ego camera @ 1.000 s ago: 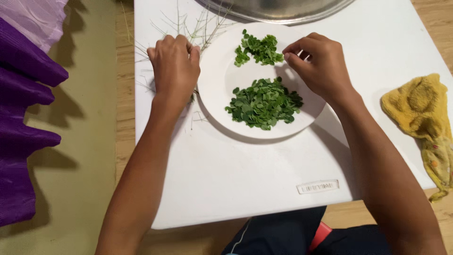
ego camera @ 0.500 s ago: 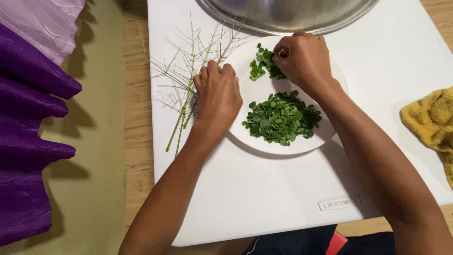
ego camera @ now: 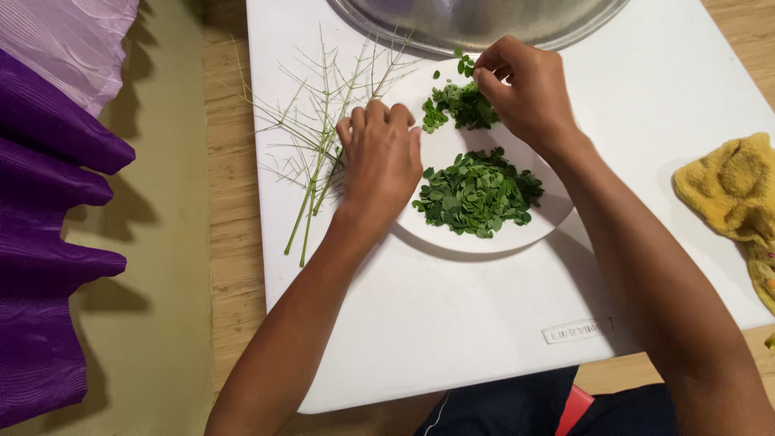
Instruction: The person picks small green leaves from thin stems and places them into a white bowl on a cutting board. The person repeatedly removes leaves from the stems by hand and accumulates them in the bowl.
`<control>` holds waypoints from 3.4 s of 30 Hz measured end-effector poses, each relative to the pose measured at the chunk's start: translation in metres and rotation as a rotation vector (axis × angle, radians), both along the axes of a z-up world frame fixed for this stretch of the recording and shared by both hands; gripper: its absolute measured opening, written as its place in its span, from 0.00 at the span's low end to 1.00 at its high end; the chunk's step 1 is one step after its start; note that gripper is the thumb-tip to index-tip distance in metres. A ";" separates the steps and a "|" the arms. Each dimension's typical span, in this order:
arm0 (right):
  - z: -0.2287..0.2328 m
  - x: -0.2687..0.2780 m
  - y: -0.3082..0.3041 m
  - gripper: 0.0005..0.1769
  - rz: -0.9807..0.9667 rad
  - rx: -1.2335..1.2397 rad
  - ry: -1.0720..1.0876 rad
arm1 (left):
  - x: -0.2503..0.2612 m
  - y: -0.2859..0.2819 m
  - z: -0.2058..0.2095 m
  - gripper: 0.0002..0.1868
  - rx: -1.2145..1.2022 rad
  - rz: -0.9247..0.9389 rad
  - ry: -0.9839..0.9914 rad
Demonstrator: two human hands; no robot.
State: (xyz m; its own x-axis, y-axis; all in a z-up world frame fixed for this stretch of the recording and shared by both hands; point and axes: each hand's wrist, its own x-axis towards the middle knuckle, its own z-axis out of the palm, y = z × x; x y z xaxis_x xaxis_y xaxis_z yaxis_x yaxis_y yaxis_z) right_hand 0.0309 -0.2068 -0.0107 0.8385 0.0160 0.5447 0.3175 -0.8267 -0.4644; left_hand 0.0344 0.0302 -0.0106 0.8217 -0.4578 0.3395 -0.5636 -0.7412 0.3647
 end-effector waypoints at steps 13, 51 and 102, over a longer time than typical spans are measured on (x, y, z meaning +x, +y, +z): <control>0.025 -0.101 0.014 0.12 0.242 -0.284 -0.061 | -0.043 -0.029 0.008 0.21 -0.425 -0.229 0.207; 0.023 -0.106 -0.005 0.07 0.262 -0.085 0.138 | -0.050 -0.029 -0.006 0.05 -0.316 -0.304 -0.047; 0.030 -0.093 0.009 0.07 0.236 0.128 0.228 | -0.029 -0.020 0.008 0.17 -0.473 -0.502 0.234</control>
State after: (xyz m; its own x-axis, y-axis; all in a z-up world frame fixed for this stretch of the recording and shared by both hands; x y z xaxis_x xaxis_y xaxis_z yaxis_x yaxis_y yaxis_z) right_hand -0.0625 -0.1975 0.0192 0.9202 0.1670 0.3539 0.3687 -0.6734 -0.6408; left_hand 0.0054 0.0104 -0.0022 0.6268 -0.6460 0.4356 -0.6621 -0.1470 0.7348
